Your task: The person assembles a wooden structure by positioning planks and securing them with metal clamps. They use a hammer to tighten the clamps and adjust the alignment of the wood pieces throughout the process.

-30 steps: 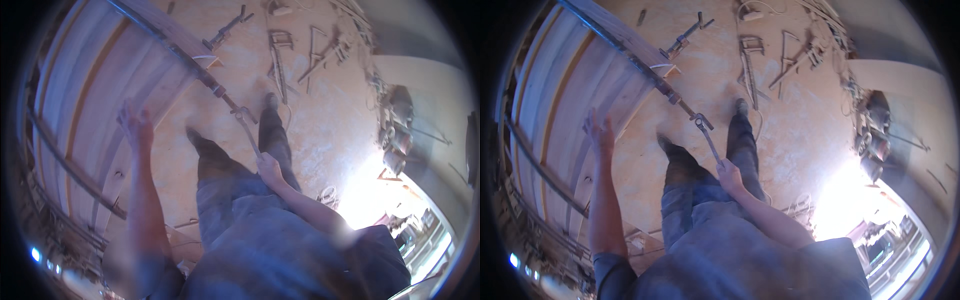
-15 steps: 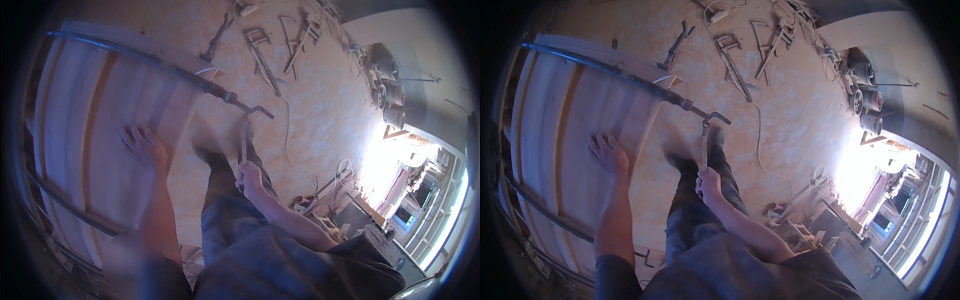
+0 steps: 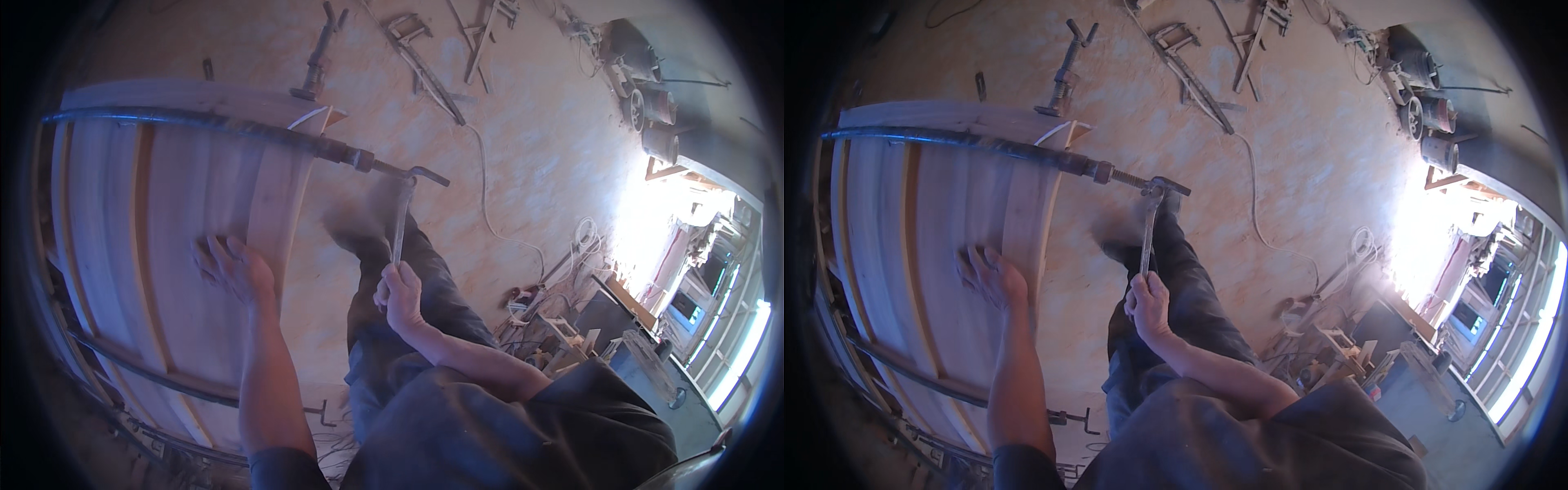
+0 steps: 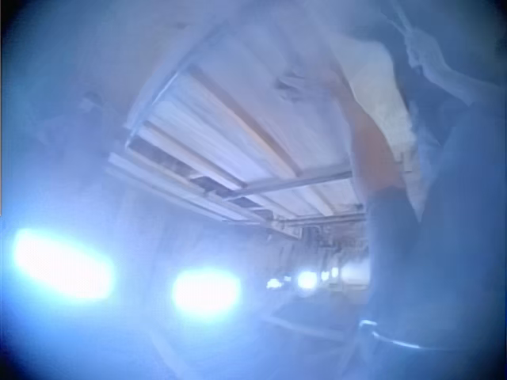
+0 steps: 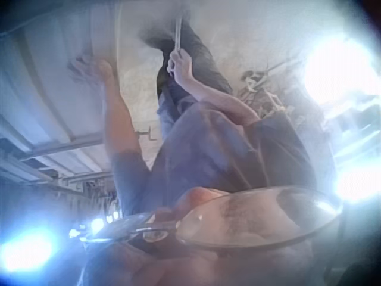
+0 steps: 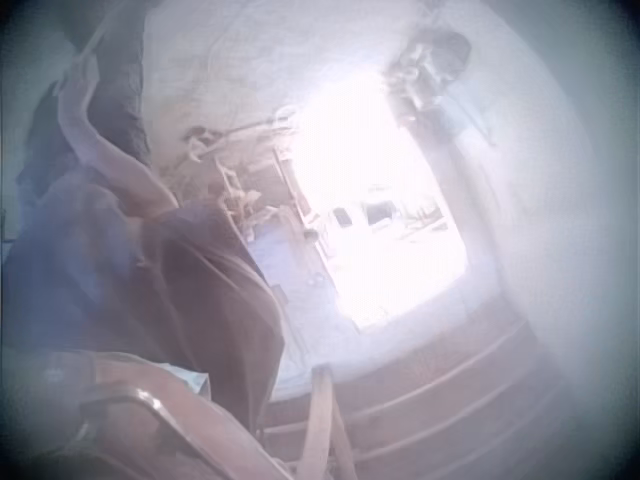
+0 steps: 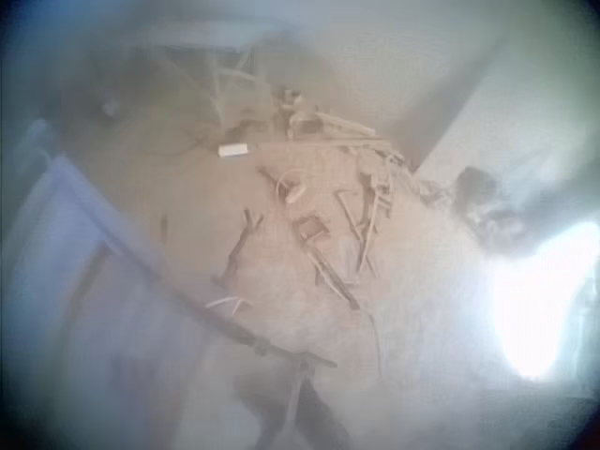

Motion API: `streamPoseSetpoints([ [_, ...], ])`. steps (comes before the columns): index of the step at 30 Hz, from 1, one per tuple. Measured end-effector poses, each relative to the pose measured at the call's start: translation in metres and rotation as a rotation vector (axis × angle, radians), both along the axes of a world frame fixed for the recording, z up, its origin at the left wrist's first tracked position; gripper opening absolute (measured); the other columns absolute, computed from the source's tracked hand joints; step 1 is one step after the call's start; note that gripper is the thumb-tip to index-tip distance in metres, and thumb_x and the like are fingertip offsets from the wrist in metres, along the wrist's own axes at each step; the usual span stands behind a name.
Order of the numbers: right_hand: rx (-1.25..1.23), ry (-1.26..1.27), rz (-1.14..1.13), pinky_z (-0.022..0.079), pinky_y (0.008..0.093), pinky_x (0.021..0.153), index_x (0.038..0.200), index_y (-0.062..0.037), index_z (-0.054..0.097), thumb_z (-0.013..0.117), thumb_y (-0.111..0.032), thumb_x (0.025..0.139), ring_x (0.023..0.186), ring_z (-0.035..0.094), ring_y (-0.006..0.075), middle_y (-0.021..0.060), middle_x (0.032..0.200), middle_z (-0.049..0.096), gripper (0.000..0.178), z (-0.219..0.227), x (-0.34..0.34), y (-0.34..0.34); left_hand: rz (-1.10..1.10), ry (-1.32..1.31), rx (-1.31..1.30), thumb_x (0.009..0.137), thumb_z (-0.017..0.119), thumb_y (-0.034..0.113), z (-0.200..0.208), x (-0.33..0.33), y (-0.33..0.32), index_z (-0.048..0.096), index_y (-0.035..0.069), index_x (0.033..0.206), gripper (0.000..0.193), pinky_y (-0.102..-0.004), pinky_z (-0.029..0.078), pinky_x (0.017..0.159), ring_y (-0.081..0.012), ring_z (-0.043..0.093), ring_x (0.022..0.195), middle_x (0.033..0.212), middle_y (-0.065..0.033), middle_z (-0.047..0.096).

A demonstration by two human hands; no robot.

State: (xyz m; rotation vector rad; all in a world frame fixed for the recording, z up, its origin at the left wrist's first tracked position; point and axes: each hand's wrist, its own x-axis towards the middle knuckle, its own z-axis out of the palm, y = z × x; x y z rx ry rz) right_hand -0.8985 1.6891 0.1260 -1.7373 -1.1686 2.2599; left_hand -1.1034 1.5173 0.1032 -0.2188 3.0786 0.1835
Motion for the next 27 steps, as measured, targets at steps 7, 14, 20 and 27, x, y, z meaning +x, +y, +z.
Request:
streamPoseSetpoints([
  [7, 0.026, -0.101, 0.112, 0.037, 0.0270, 0.042, 0.086, -0.0072, 0.049, 0.051, -0.019, 0.107, 0.045, 0.045, 0.0102, 0.0012, 0.057, 0.046, 0.024, -0.002, 0.015, 0.001, -0.027, 0.018, 0.008, 0.106, 0.042, 0.040, -0.002, 0.000, -0.001, 0.056, -0.003, 0.143, 0.059, -0.0564, 0.029, 0.119, -0.0459, 0.032, 0.145, 0.161, -0.0256, 0.034],
  [14, 0.237, -0.011, 0.145, 0.040, 0.0290, 0.049, 0.085, -0.0054, 0.051, 0.052, -0.023, 0.107, 0.053, 0.049, 0.0093, 0.0006, 0.059, 0.050, 0.028, -0.001, -0.007, -0.007, -0.037, 0.058, -0.063, 0.107, 0.041, 0.040, -0.009, -0.002, -0.009, 0.059, 0.001, 0.140, 0.055, -0.0548, 0.032, 0.116, -0.0441, 0.038, 0.141, 0.158, -0.0251, 0.039],
  [20, 0.428, -0.062, 0.063, 0.041, 0.0290, 0.054, 0.079, -0.0058, 0.052, 0.065, -0.022, 0.098, 0.059, 0.049, 0.0086, -0.0002, 0.063, 0.052, 0.029, -0.036, -0.013, -0.020, -0.061, 0.105, -0.050, 0.106, 0.044, 0.037, -0.006, -0.003, -0.003, 0.062, 0.000, 0.137, 0.052, -0.0552, 0.032, 0.115, -0.0454, 0.040, 0.138, 0.155, -0.0253, 0.042],
  [27, 0.557, -0.041, 0.148, 0.038, 0.0253, 0.055, 0.079, -0.0060, 0.055, 0.077, -0.011, 0.089, 0.063, 0.044, 0.0035, -0.0039, 0.064, 0.049, 0.025, -0.092, -0.008, 0.006, -0.056, 0.103, -0.031, 0.105, 0.043, 0.036, 0.000, -0.001, 0.005, 0.062, -0.002, 0.135, 0.052, -0.0559, 0.031, 0.115, -0.0455, 0.039, 0.138, 0.155, -0.0259, 0.042],
])
